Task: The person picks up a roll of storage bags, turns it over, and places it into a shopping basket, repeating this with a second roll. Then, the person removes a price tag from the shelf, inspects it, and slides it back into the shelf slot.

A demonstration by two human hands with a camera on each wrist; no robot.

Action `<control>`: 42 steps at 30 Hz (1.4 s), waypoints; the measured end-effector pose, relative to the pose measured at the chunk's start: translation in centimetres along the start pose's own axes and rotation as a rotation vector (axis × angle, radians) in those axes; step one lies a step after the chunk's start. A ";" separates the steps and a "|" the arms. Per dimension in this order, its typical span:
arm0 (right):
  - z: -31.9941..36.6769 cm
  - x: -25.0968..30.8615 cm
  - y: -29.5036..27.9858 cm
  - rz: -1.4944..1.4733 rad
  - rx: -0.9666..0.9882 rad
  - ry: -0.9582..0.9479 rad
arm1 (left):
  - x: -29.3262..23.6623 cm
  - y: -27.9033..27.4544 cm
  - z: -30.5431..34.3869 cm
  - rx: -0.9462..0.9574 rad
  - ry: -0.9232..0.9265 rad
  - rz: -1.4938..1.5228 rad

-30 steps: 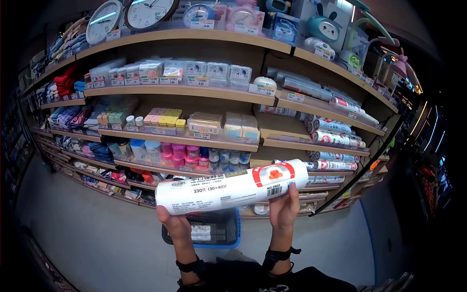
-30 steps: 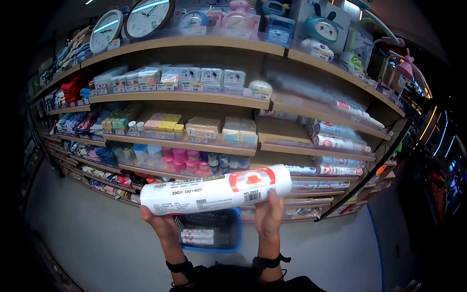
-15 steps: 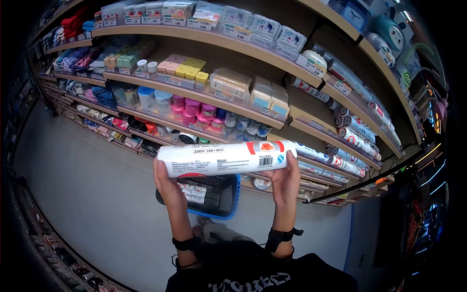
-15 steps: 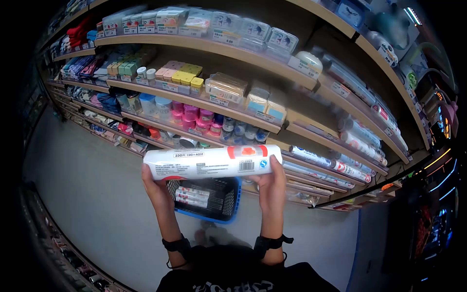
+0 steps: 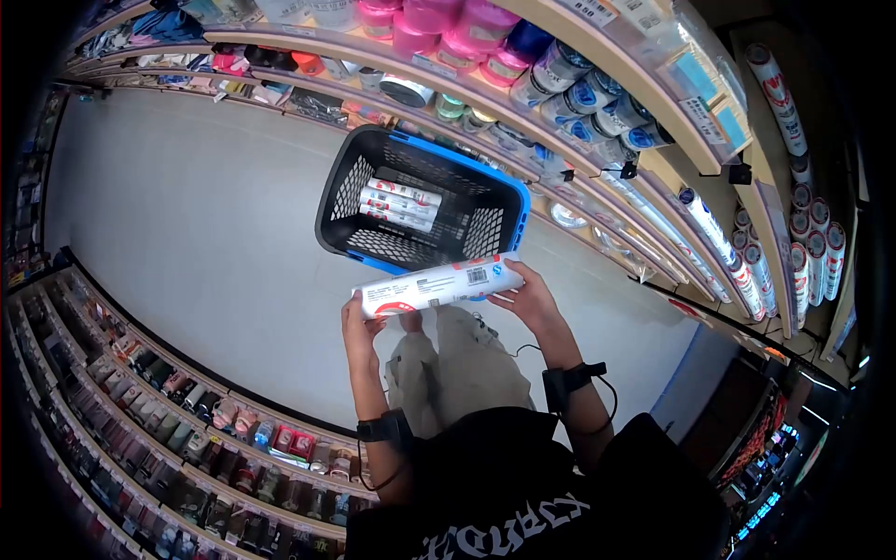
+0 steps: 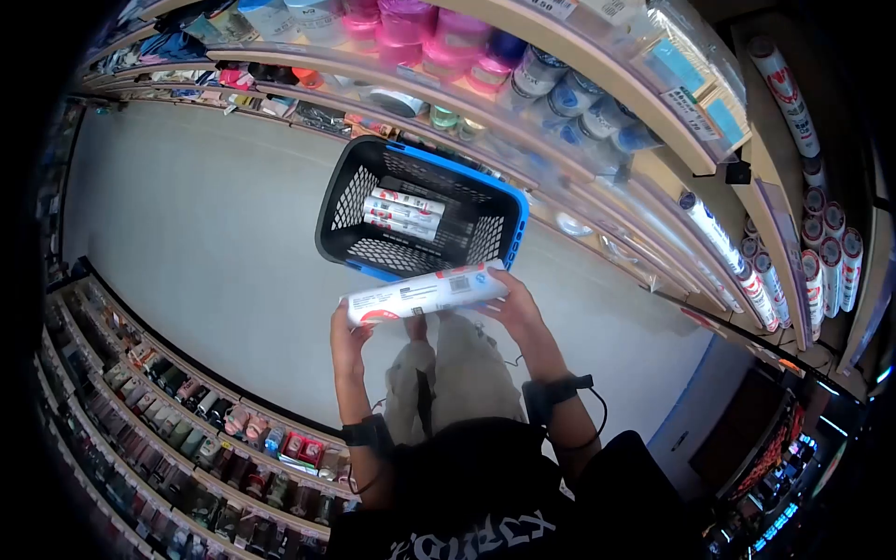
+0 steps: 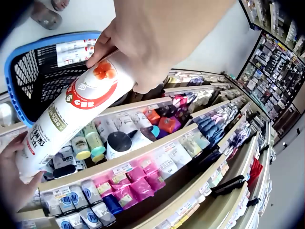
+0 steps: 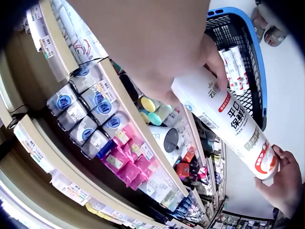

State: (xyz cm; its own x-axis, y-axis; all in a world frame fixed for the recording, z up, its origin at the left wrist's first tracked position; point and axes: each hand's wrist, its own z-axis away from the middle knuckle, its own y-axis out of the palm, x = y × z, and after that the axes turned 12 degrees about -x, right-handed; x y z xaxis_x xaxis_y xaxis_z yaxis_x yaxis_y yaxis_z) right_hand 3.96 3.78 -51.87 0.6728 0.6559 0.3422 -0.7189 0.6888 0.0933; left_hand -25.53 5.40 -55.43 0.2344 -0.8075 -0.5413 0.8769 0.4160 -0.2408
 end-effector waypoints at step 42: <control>-45.1 -9.9 3.2 0.262 -0.158 -0.097 | 11.9 17.0 -33.4 0.330 -0.077 -0.128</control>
State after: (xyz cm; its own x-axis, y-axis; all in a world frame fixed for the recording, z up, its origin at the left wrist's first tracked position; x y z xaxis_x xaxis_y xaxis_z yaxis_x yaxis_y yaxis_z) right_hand 2.87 13.45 -97.14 0.4431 0.7901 0.4236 -0.8246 0.5446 -0.1532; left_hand -21.87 16.86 -92.87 0.1335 -0.8787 -0.4584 0.9865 0.1621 -0.0235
